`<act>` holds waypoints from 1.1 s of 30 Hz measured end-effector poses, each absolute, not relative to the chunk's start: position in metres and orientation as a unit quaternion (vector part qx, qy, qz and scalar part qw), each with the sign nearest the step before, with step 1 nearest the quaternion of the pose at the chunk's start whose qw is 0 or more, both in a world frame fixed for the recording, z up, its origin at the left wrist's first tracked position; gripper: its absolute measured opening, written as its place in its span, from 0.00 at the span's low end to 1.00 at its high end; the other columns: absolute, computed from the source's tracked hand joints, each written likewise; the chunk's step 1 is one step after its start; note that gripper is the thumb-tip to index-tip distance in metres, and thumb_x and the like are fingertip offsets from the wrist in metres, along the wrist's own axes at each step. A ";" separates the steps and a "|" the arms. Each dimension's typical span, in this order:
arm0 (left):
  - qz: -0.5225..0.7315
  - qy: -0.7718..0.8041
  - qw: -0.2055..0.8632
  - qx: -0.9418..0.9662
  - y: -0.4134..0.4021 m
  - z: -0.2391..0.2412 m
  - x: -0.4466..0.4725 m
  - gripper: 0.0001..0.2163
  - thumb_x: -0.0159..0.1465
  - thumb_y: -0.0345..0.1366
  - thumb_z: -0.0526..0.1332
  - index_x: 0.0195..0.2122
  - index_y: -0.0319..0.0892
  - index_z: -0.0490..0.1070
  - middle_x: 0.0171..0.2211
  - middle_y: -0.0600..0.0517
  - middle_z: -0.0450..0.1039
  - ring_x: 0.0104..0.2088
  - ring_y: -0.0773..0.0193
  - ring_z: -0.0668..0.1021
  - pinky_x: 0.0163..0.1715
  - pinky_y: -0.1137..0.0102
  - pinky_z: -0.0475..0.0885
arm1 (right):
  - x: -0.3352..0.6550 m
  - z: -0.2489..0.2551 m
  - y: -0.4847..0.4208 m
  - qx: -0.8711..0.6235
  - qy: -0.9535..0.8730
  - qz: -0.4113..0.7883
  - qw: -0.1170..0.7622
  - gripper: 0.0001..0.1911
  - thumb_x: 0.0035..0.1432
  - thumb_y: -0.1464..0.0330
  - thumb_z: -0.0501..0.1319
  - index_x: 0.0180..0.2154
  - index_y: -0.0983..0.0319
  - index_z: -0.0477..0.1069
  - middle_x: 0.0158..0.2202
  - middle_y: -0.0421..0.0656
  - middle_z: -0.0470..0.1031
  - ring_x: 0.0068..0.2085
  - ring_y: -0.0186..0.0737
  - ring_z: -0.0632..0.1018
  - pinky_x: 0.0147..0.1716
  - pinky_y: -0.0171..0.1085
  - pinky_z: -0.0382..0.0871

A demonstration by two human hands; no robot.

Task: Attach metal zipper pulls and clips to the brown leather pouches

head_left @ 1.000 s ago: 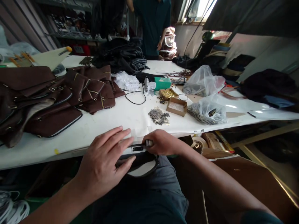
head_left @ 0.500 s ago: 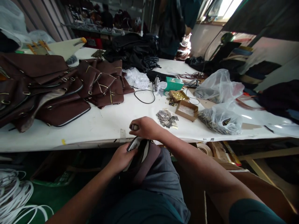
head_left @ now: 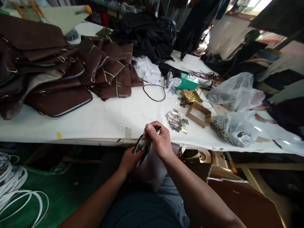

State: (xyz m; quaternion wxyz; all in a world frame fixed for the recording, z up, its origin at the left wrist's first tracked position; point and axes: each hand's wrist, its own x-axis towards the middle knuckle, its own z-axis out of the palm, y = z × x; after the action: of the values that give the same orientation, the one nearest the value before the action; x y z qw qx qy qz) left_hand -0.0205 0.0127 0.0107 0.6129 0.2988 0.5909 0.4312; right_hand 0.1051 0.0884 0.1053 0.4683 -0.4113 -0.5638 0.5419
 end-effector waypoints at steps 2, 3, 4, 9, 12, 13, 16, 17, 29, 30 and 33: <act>0.431 0.594 0.613 0.293 0.016 0.011 -0.020 0.20 0.53 0.52 0.74 0.36 0.40 0.82 0.30 0.51 0.81 0.34 0.54 0.81 0.34 0.67 0.69 | 0.106 0.098 0.088 -0.415 -0.574 0.529 0.467 0.20 0.66 0.51 0.69 0.31 0.58 0.74 0.25 0.38 0.76 0.28 0.37 0.75 0.32 0.37 0.70; 0.429 0.593 0.617 0.289 0.017 0.011 -0.021 0.20 0.54 0.51 0.75 0.37 0.40 0.82 0.31 0.51 0.82 0.35 0.54 0.81 0.35 0.67 0.70 | 0.106 0.094 0.088 -0.416 -0.576 0.520 0.475 0.19 0.67 0.51 0.68 0.31 0.58 0.74 0.25 0.38 0.76 0.28 0.37 0.75 0.33 0.37 0.70; 0.426 0.591 0.624 0.284 0.017 0.011 -0.022 0.20 0.54 0.51 0.75 0.39 0.40 0.82 0.32 0.51 0.82 0.35 0.54 0.81 0.35 0.67 0.70 | 0.106 0.090 0.088 -0.417 -0.576 0.509 0.485 0.19 0.68 0.52 0.68 0.31 0.58 0.74 0.25 0.38 0.76 0.28 0.37 0.75 0.33 0.38 0.70; 0.390 0.564 0.681 0.257 0.011 0.007 -0.033 0.21 0.54 0.52 0.75 0.38 0.39 0.83 0.31 0.48 0.84 0.32 0.52 0.82 0.32 0.66 0.72 | 0.101 0.074 0.092 -0.410 -0.571 0.484 0.521 0.19 0.68 0.54 0.69 0.30 0.58 0.73 0.24 0.38 0.74 0.26 0.37 0.73 0.30 0.38 0.68; 0.388 0.552 0.694 0.252 0.009 0.004 -0.037 0.21 0.52 0.53 0.77 0.34 0.39 0.83 0.27 0.49 0.82 0.30 0.53 0.81 0.31 0.66 0.71 | 0.098 0.074 0.093 -0.412 -0.560 0.487 0.528 0.19 0.69 0.55 0.68 0.29 0.58 0.72 0.23 0.37 0.73 0.26 0.37 0.72 0.29 0.38 0.68; 0.395 0.547 0.694 0.249 0.009 0.004 -0.037 0.21 0.52 0.54 0.77 0.34 0.39 0.84 0.28 0.49 0.83 0.31 0.52 0.82 0.33 0.66 0.71 | 0.098 0.077 0.093 -0.414 -0.558 0.486 0.530 0.19 0.68 0.55 0.68 0.28 0.58 0.72 0.23 0.38 0.73 0.26 0.37 0.72 0.30 0.38 0.68; 0.429 0.537 0.690 0.227 0.010 0.004 -0.032 0.25 0.53 0.56 0.76 0.41 0.40 0.84 0.34 0.49 0.85 0.36 0.52 0.83 0.38 0.65 0.73 | 0.097 0.088 0.093 -0.415 -0.559 0.477 0.536 0.20 0.67 0.53 0.68 0.28 0.57 0.72 0.24 0.39 0.74 0.26 0.39 0.74 0.30 0.40 0.70; 0.440 0.536 0.687 0.217 0.010 0.005 -0.029 0.26 0.52 0.57 0.76 0.42 0.40 0.83 0.35 0.49 0.85 0.37 0.52 0.83 0.39 0.65 0.73 | 0.097 0.091 0.092 -0.413 -0.562 0.478 0.534 0.20 0.67 0.52 0.68 0.28 0.57 0.71 0.24 0.39 0.74 0.26 0.39 0.74 0.29 0.40 0.70; 0.489 0.556 0.666 0.088 0.011 0.022 0.006 0.24 0.57 0.54 0.73 0.44 0.38 0.81 0.33 0.47 0.85 0.34 0.51 0.84 0.36 0.64 0.74 | 0.082 0.082 0.118 -0.426 -0.482 0.549 0.534 0.21 0.67 0.51 0.67 0.29 0.57 0.68 0.24 0.36 0.71 0.24 0.36 0.75 0.29 0.37 0.72; 0.489 0.558 0.665 0.085 0.012 0.022 0.006 0.24 0.56 0.54 0.73 0.44 0.38 0.81 0.33 0.47 0.85 0.35 0.51 0.84 0.36 0.64 0.74 | 0.082 0.082 0.120 -0.430 -0.486 0.553 0.522 0.22 0.67 0.51 0.68 0.29 0.57 0.67 0.24 0.36 0.71 0.24 0.35 0.75 0.28 0.36 0.72; 0.488 0.563 0.662 0.080 0.013 0.022 0.005 0.24 0.55 0.54 0.74 0.42 0.38 0.82 0.33 0.47 0.85 0.35 0.50 0.84 0.37 0.63 0.74 | 0.083 0.084 0.122 -0.446 -0.502 0.559 0.487 0.24 0.65 0.49 0.69 0.28 0.58 0.67 0.24 0.36 0.71 0.23 0.34 0.74 0.27 0.35 0.71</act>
State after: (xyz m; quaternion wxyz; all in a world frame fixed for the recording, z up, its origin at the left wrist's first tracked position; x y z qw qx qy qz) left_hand 0.0054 0.0133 0.0216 0.6618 0.0798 0.5630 0.4885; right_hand 0.0825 0.1220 0.0839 0.4871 -0.4456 -0.5021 0.5586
